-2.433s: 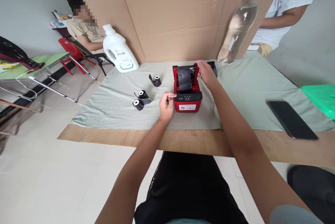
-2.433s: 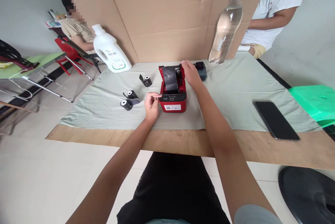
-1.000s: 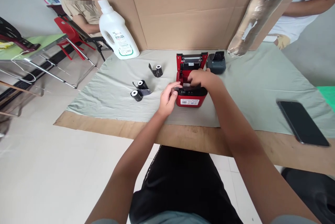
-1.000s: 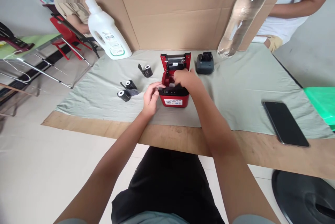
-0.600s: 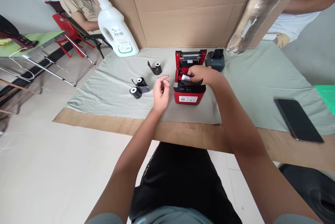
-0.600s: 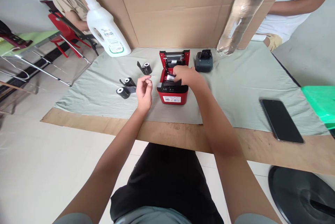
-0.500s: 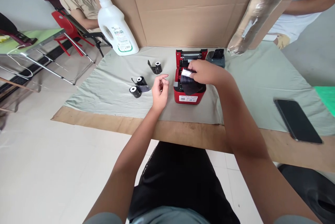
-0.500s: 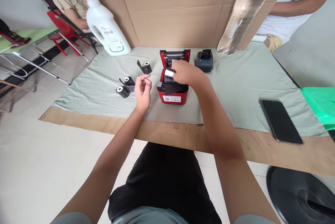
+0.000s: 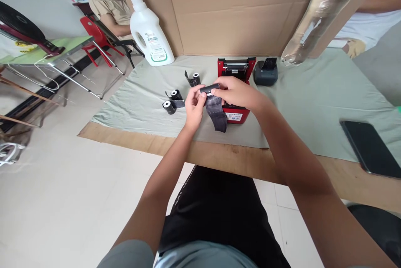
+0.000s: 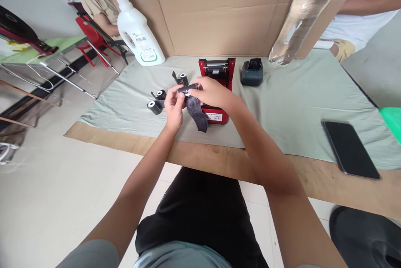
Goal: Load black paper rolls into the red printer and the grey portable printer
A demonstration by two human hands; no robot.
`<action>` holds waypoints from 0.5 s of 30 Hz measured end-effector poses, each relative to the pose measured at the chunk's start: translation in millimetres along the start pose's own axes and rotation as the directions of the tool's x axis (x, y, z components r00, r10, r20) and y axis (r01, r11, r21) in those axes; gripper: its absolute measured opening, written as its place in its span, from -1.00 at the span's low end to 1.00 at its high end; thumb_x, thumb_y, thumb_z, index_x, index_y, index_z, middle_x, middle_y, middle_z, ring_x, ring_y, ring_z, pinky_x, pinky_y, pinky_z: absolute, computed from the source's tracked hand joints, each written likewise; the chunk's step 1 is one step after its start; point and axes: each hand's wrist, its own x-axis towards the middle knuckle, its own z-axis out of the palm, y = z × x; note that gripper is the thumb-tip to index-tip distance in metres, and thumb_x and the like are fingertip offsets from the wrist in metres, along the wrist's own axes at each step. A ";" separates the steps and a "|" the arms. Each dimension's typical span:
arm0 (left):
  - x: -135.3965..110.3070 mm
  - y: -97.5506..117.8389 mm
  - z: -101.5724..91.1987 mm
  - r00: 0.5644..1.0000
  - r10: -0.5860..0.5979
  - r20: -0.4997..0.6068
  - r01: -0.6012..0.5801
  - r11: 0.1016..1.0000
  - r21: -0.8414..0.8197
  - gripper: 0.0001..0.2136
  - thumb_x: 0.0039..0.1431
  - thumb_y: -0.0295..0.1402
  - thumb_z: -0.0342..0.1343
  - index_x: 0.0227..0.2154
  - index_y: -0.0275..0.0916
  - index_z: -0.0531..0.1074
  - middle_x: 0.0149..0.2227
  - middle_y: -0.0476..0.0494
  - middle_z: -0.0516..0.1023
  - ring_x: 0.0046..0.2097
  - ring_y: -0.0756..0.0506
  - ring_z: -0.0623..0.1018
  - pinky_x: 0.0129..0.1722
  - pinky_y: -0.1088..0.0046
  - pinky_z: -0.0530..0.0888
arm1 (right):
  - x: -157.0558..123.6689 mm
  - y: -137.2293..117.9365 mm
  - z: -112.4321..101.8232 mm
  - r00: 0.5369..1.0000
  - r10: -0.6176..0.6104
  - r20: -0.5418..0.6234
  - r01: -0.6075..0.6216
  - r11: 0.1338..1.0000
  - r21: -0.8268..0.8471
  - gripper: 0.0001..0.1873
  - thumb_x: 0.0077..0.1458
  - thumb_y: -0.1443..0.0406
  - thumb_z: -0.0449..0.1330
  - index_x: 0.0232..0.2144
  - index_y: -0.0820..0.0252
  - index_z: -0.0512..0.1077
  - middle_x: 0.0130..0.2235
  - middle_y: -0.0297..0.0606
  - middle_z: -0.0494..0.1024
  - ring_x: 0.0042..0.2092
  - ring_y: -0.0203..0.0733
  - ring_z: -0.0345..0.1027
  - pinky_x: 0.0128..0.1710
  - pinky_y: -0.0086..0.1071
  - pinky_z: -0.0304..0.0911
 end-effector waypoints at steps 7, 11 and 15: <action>2.5 -6.6 2.6 0.998 -0.059 0.013 0.060 0.994 -0.089 -0.55 0.19 0.13 0.29 -0.07 -0.10 0.54 -0.50 0.09 0.28 -0.50 0.07 0.35 -0.46 0.52 0.38 | 3.4 3.7 1.6 0.985 -0.137 -0.105 0.155 0.968 0.195 -0.81 0.11 0.33 0.31 -0.19 0.10 0.49 -0.24 -0.29 0.58 -0.22 -0.13 0.47 -0.17 -0.23 0.38; 3.2 -6.7 2.4 0.998 -0.054 0.024 0.057 0.993 -0.108 -0.57 0.16 0.06 0.37 -0.05 -0.08 0.54 -0.41 0.03 0.39 -0.44 0.05 0.42 -0.40 0.50 0.43 | 3.4 2.9 3.2 0.981 -0.134 -0.143 0.162 0.964 0.212 -0.81 0.12 0.33 0.30 -0.17 0.10 0.52 -0.25 -0.29 0.59 -0.20 -0.11 0.47 -0.14 -0.22 0.37; 2.6 -2.4 2.6 0.999 -0.033 0.032 0.037 0.991 -0.132 -0.56 0.17 0.03 0.37 0.00 -0.06 0.53 -0.33 -0.01 0.45 -0.33 0.01 0.51 -0.29 0.47 0.49 | 3.0 3.1 3.4 0.981 -0.130 -0.142 0.157 0.965 0.207 -0.82 0.15 0.26 0.31 -0.16 0.10 0.54 -0.30 -0.30 0.58 -0.23 -0.10 0.45 -0.15 -0.21 0.37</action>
